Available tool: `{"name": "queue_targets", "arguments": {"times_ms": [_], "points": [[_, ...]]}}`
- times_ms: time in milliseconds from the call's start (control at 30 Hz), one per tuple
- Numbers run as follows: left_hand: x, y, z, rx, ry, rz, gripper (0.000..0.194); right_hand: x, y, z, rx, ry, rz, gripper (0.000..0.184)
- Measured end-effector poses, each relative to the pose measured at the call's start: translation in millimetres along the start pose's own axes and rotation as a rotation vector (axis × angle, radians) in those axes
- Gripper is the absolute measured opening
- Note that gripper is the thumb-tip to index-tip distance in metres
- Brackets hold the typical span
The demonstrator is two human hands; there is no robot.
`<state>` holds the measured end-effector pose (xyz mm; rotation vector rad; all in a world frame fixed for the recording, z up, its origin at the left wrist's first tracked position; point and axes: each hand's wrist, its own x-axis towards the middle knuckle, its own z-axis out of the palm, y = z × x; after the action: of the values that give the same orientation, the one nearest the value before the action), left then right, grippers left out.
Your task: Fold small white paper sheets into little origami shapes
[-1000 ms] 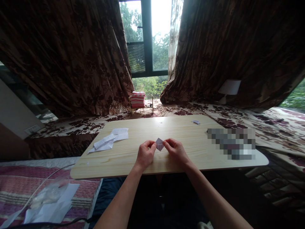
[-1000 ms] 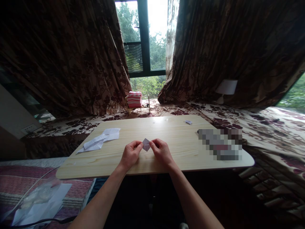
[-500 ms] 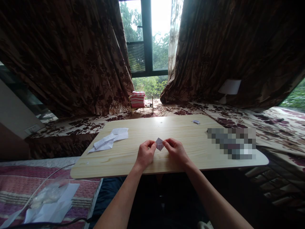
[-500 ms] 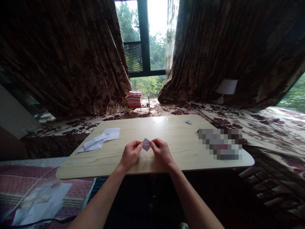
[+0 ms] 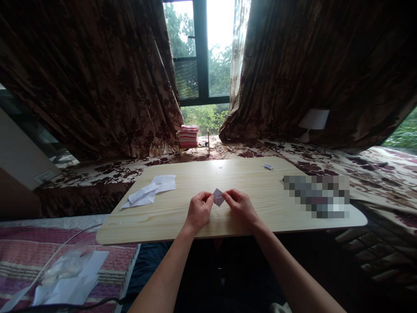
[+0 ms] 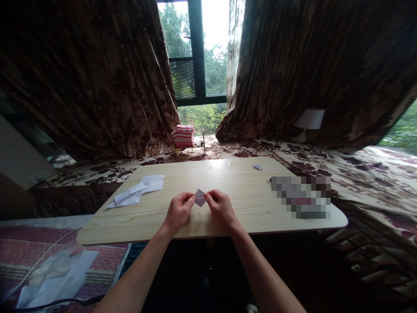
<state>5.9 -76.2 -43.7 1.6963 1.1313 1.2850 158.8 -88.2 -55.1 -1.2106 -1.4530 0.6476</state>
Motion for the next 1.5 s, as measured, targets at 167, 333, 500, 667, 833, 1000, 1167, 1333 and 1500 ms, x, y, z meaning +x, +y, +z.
{"name": "queue_targets", "arguments": {"times_ms": [167,333,500,667,833,1000,1167,1333,1500], "points": [[-0.3,0.7,-0.1,0.001,-0.003,-0.001,0.02,-0.4,-0.9,0.2,0.004,0.002,-0.002,0.026],[-1.1,2.3,-0.5,0.0,0.003,0.004,0.019,-1.3,-4.1,0.7,0.008,0.011,-0.001,0.027],[-1.5,2.9,-0.5,0.001,0.004,0.003,0.019,-1.6,-5.8,0.4,-0.001,0.013,0.0,0.028],[-1.3,2.2,-0.5,-0.002,0.004,0.005,0.018,-1.3,-4.9,0.7,-0.001,0.009,-0.001,0.028],[-1.1,3.3,-0.7,-0.007,0.006,0.006,0.018,-1.2,-4.0,1.0,-0.001,0.012,-0.007,0.027],[-1.3,4.3,-0.6,-0.001,0.003,0.0,0.018,-1.4,-3.9,0.6,-0.006,0.012,-0.004,0.027],[-1.5,4.4,-0.7,0.01,0.002,-0.007,0.018,-1.6,-5.7,0.0,-0.005,0.011,0.002,0.028],[-1.3,4.7,-0.7,0.017,0.001,-0.004,0.018,-1.8,-7.5,-0.7,-0.01,0.009,0.002,0.028],[-1.4,4.9,-0.8,0.022,-0.001,0.0,0.018,-1.7,-6.0,-0.6,-0.013,0.011,0.001,0.028]]}}
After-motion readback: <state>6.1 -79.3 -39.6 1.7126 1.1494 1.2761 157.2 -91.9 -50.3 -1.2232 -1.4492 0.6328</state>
